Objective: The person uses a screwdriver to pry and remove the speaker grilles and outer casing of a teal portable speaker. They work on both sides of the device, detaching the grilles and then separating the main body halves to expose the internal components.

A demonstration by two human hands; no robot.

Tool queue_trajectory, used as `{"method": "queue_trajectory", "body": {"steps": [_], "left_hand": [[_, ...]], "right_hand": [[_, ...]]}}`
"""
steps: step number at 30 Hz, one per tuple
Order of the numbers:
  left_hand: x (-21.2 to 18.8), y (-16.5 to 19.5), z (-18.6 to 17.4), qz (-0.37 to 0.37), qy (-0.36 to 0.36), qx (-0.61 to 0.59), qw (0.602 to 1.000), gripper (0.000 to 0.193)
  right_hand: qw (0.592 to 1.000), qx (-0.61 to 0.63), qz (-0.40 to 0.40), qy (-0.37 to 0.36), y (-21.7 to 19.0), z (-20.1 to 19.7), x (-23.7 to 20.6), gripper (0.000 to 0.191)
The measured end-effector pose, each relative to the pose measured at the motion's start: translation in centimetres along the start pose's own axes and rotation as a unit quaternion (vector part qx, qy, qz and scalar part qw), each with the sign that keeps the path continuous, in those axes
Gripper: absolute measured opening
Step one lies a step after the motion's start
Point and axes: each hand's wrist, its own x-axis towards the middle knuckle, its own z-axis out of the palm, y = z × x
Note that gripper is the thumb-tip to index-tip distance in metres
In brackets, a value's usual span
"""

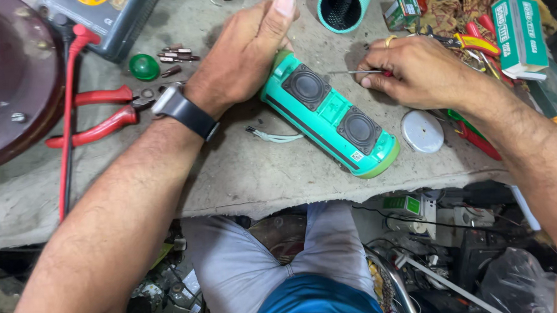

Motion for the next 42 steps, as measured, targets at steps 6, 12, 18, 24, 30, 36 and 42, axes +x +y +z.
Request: {"method": "queue_trajectory", "body": {"steps": [6, 12, 18, 24, 30, 36, 42], "left_hand": [[0.3, -1.4, 0.0, 0.011, -0.001, 0.079, 0.997, 0.066], [0.6, -3.0, 0.5, 0.041, 0.011, -0.044, 0.998, 0.058], [1.0, -3.3, 0.2, -0.025, -0.010, 0.038, 0.999, 0.045], [1.4, -2.3, 0.6, -0.030, 0.026, 0.110, 0.993, 0.042], [1.6, -2.1, 1.0, -0.064, 0.073, 0.150, 0.984, 0.046], [1.8, -2.8, 1.5, -0.025, 0.130, 0.155, 0.979, 0.052], [1.9, -1.9, 1.5, -0.112, 0.114, 0.155, 0.975, 0.064]], "right_hand": [[0.960, 0.246, 0.106, 0.077, -2.9, -1.6, -0.5, 0.017], [0.970, 0.206, -0.048, 0.124, -7.4, -2.1, 2.4, 0.015], [0.982, 0.104, -0.128, 0.095, -9.8, -3.2, 5.8, 0.014], [0.989, 0.056, -0.118, 0.069, -10.1, -3.9, 7.1, 0.015], [0.985, 0.053, -0.158, 0.039, -9.3, -4.5, 7.6, 0.015], [0.986, 0.030, -0.159, 0.041, -8.7, -4.5, 8.0, 0.014], [0.983, 0.085, -0.158, 0.039, -8.2, -4.3, 8.5, 0.013]]}}
